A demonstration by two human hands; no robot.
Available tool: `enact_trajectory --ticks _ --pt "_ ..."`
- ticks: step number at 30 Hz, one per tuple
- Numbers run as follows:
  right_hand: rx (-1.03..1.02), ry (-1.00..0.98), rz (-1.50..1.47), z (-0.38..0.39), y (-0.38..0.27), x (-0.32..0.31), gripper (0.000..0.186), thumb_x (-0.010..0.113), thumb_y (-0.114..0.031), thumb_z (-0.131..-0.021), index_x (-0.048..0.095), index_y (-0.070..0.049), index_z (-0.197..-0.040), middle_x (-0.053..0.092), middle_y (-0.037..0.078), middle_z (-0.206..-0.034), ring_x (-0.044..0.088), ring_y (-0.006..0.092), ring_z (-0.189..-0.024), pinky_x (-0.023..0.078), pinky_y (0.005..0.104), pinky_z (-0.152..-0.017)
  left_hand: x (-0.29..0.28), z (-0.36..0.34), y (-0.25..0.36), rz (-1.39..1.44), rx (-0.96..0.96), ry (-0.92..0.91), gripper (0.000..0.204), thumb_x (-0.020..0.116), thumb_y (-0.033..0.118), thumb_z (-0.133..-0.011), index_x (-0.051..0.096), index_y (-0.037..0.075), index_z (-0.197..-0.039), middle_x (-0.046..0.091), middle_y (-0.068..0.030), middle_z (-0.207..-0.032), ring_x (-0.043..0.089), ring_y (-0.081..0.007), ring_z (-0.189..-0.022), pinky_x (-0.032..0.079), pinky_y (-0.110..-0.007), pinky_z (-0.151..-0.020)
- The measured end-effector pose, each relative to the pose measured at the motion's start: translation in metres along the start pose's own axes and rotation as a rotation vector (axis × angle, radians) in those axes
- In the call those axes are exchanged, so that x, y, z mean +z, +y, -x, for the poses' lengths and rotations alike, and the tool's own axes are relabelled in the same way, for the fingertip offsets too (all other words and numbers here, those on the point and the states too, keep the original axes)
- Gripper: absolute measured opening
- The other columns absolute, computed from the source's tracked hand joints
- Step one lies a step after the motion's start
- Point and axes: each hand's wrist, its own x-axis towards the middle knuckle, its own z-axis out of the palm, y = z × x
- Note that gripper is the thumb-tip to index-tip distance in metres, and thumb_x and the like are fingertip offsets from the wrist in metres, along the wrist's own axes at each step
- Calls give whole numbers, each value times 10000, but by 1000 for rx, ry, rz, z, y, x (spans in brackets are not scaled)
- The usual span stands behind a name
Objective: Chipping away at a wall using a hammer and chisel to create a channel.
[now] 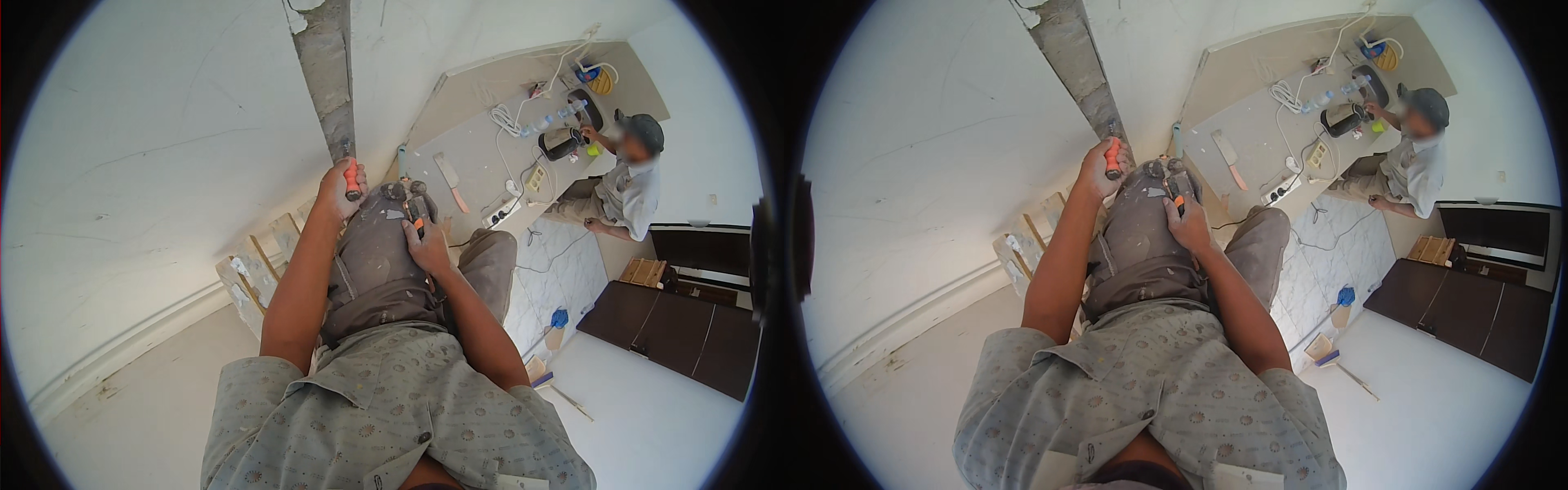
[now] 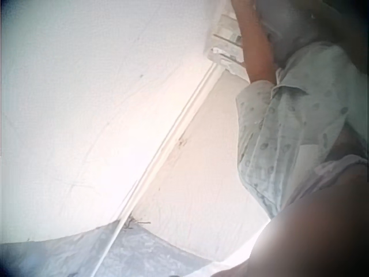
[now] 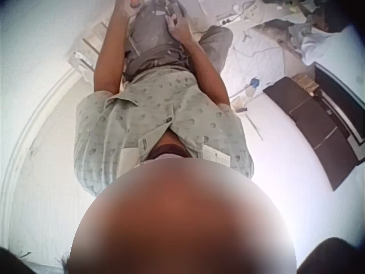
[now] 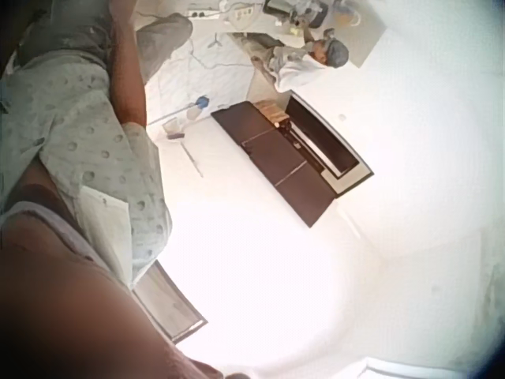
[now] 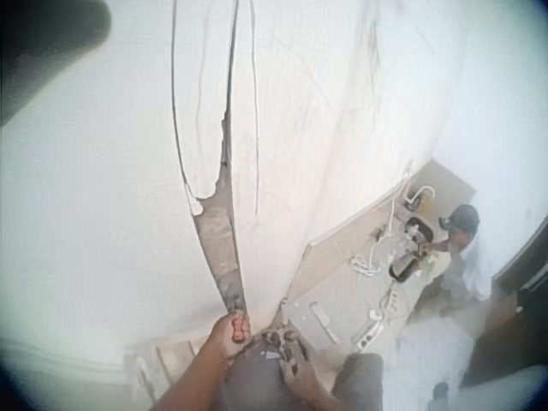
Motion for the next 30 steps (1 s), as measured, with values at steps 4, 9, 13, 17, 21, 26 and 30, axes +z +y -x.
enact_trajectory --ticks 4,9,13,17,21,26,30 --pt "-5 10 6 -1 -7 -4 353 602 -278 -874 566 62 -960 606 296 -864 579 469 -839 453 474 -725 2 -6 4 21 -8 -42 177 500 237 -921 497 60 -921 524 -32 -738 507 -124 -569 440 -260 -503" --pt "70 -104 -66 -3 -4 -6 567 576 -412 -879 551 115 -1085 568 352 -1008 549 463 -972 423 448 -860 8 -9 4 115 -87 -27 174 488 242 -930 492 69 -929 527 -36 -740 504 -128 -562 425 -256 -496" --pt "76 -171 -22 -5 -2 -5 519 569 -397 -889 576 103 -1027 587 331 -957 567 446 -934 435 443 -819 17 -5 -5 117 65 62 246 478 251 -937 499 7 -956 513 -22 -714 494 -120 -541 431 -238 -492" --pt "20 -105 1 -5 1 0 465 559 -379 -904 583 83 -951 601 299 -893 589 416 -889 432 455 -755 19 -1 -4 140 61 46 256 483 261 -941 492 6 -959 512 -24 -712 489 -122 -545 430 -243 -498" --pt "15 -73 -72 -3 5 3 518 572 -404 -888 566 92 -1039 587 321 -924 567 445 -921 430 456 -809 16 -8 -6 164 19 -28 267 485 268 -942 490 2 -968 512 -28 -717 484 -135 -549 432 -248 -503" --pt "66 -47 -52 1 4 1 526 573 -410 -885 555 84 -1067 583 323 -932 554 454 -927 427 458 -816 18 -13 -3 153 -2 40 264 500 264 -939 496 3 -980 522 -37 -734 494 -151 -586 444 -259 -523" --pt "37 -53 -40 0 4 0 508 571 -398 -888 547 89 -1031 593 314 -921 575 424 -899 432 448 -798 16 -15 -1 165 -26 27 124 477 217 -949 456 95 -952 555 -72 -841 529 -149 -615 451 -286 -511"
